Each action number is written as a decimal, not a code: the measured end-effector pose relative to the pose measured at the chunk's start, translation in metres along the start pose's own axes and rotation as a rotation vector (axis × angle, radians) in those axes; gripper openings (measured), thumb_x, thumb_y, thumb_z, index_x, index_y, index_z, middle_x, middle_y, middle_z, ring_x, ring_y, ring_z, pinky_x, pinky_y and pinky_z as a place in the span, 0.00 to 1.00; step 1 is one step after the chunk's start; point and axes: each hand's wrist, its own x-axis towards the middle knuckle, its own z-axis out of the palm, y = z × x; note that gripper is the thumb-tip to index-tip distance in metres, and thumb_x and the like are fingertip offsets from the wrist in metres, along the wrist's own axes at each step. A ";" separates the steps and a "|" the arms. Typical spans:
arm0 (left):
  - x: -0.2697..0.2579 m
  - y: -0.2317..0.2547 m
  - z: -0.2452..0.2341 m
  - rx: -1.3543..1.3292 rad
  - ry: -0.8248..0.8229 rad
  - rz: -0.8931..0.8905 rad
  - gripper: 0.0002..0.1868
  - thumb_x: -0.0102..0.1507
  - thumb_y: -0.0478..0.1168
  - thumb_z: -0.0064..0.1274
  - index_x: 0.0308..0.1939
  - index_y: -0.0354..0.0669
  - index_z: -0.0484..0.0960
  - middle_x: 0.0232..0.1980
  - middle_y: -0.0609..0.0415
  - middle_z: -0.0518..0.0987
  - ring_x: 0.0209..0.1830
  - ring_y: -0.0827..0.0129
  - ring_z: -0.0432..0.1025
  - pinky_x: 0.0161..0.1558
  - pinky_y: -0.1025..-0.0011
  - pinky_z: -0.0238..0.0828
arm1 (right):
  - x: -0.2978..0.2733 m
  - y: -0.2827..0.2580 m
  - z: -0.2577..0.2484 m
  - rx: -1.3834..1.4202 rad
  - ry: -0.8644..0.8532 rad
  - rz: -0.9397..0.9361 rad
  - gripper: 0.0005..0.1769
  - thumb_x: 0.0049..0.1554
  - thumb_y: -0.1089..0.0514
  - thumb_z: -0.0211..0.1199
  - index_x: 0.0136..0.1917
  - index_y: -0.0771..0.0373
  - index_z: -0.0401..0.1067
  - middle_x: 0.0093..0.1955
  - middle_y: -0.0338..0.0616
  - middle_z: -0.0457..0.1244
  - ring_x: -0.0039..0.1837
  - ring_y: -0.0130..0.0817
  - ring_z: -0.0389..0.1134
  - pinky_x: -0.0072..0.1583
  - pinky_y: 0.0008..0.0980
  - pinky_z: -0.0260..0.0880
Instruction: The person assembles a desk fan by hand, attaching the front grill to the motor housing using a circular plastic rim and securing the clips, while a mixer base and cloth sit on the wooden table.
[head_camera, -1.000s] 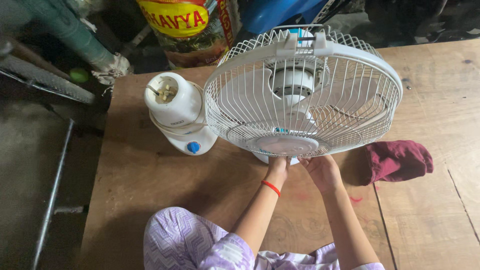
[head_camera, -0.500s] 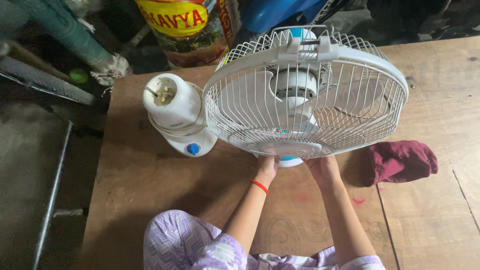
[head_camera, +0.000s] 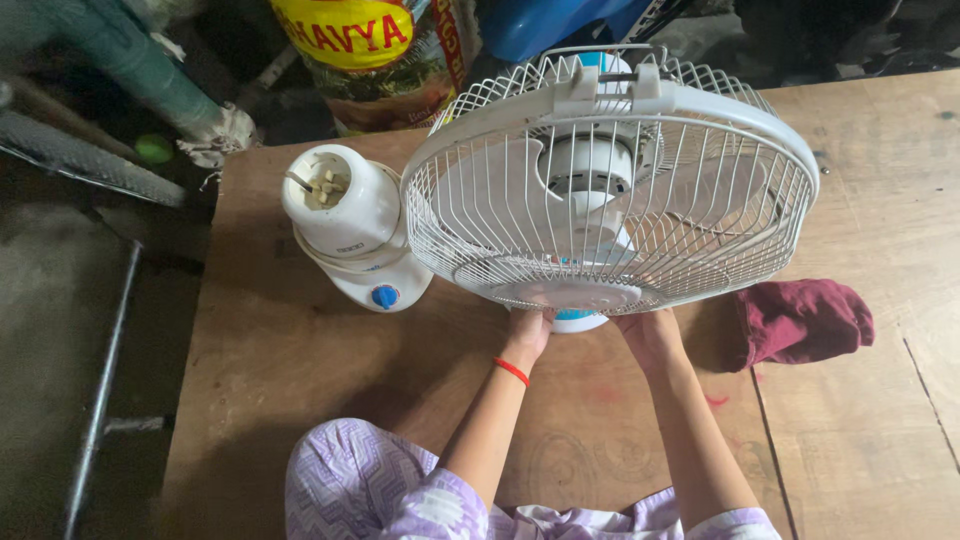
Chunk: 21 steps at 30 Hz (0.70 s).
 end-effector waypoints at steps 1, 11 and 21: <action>0.001 0.003 0.001 0.043 -0.062 -0.016 0.11 0.61 0.34 0.53 0.46 0.37 0.81 0.46 0.54 0.82 0.45 0.73 0.75 0.47 0.75 0.73 | -0.001 -0.001 0.000 -0.001 -0.002 -0.002 0.19 0.66 0.51 0.54 0.65 0.64 0.69 0.62 0.46 0.68 0.61 0.39 0.70 0.61 0.43 0.74; -0.002 0.023 -0.009 -0.335 0.072 0.050 0.12 0.68 0.39 0.45 0.53 0.40 0.78 0.51 0.54 0.81 0.48 0.69 0.76 0.45 0.71 0.74 | -0.013 -0.016 -0.008 -0.138 0.037 -0.180 0.13 0.63 0.68 0.55 0.61 0.68 0.71 0.61 0.45 0.67 0.62 0.38 0.70 0.63 0.45 0.72; 0.006 0.069 -0.035 -0.154 0.013 0.148 0.12 0.73 0.41 0.42 0.56 0.44 0.78 0.54 0.57 0.82 0.51 0.73 0.74 0.50 0.70 0.69 | -0.015 -0.024 0.000 0.023 0.037 -0.278 0.14 0.62 0.71 0.55 0.62 0.71 0.70 0.62 0.48 0.67 0.64 0.39 0.69 0.67 0.40 0.70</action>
